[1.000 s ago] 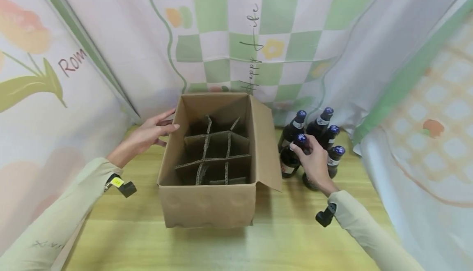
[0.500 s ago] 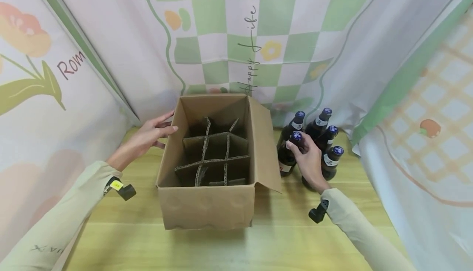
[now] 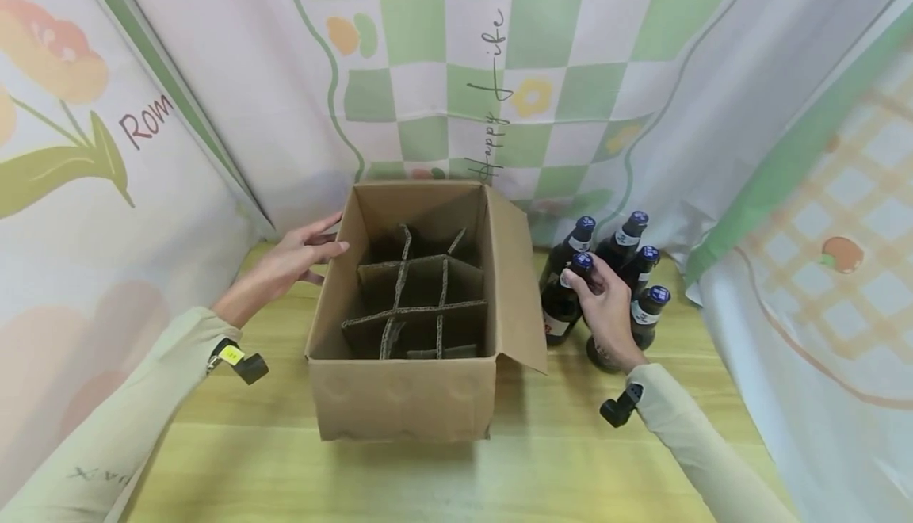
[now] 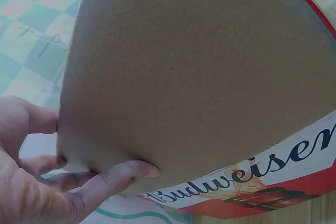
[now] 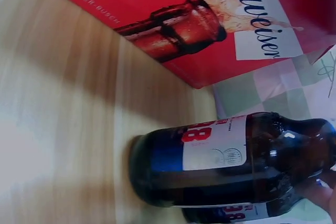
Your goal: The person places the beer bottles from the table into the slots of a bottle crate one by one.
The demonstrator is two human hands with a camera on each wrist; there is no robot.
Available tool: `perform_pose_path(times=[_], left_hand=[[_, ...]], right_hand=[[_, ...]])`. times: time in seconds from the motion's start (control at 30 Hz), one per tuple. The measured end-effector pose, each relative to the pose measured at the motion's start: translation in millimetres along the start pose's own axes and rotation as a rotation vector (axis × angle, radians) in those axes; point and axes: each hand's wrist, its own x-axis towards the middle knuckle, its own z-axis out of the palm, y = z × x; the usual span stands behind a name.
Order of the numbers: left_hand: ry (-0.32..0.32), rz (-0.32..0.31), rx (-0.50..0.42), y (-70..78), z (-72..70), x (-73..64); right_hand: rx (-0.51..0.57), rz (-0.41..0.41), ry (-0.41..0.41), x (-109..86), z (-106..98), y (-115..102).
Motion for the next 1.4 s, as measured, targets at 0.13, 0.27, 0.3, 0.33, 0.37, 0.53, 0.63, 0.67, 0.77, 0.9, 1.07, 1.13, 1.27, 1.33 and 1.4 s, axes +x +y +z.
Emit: perform_pose_path(times=[0.13, 0.27, 0.3, 0.33, 0.37, 0.53, 0.63, 0.67, 0.77, 0.9, 1.07, 1.13, 1.27, 1.33, 1.4], left_hand=[[-0.006, -0.006, -0.006, -2.8, 0.4, 0.2], [-0.004, -0.003, -0.003, -3.6, -0.1, 0.9], [-0.004, -0.002, -0.002, -3.6, -0.3, 1.4], [-0.004, -0.002, -0.001, -3.4, -0.6, 2.0], [-0.005, 0.001, -0.002, -3.1, -0.7, 2.3], [-0.002, -0.002, -0.006, -3.2, -0.8, 1.6], [0.002, -0.005, -0.006, -2.8, -0.7, 0.8], [0.003, -0.007, -0.007, -2.5, -0.7, 0.6], [0.003, -0.009, -0.009, -1.7, -0.1, 1.1], [0.005, -0.013, -0.014, -0.9, 0.9, 1.8], [0.009, -0.014, -0.025, -0.8, 1.1, 2.1], [0.007, -0.010, -0.029, -0.8, 1.4, 2.1], [0.003, -0.002, -0.031, -0.9, 1.7, 3.1], [0.000, -0.001, -0.029, -0.8, 1.9, 3.8], [-0.003, 0.000, -0.026, -0.6, 2.3, 4.9]], right_hand=[[-0.065, 0.044, 0.016, 1.7, -3.6, -3.0], [-0.075, 0.115, 0.011, 2.7, -6.7, -4.2], [-0.072, 0.140, 0.010, 3.1, -8.3, -5.2], [-0.063, 0.161, 0.010, 4.0, -9.6, -6.4], [-0.056, 0.184, 0.011, 5.0, -11.0, -8.6], [-0.069, 0.259, 0.007, 11.2, -20.6, -26.2], [-0.062, 0.295, -0.020, 15.8, -28.7, -39.4], [-0.050, 0.307, -0.030, 17.4, -31.4, -43.9], [-0.007, 0.337, -0.050, 23.0, -39.5, -56.5], [0.022, 0.350, -0.055, 30.8, -49.7, -70.0], [0.060, 0.370, -0.042, 42.0, -59.8, -86.4], [0.064, 0.368, -0.036, 46.0, -64.3, -92.9], [0.134, 0.402, -0.016, 53.0, -73.3, -106.0], [0.162, 0.437, -0.017, 55.6, -77.8, -113.0], [0.231, 0.451, -0.007, 57.9, -81.7, -119.3]])
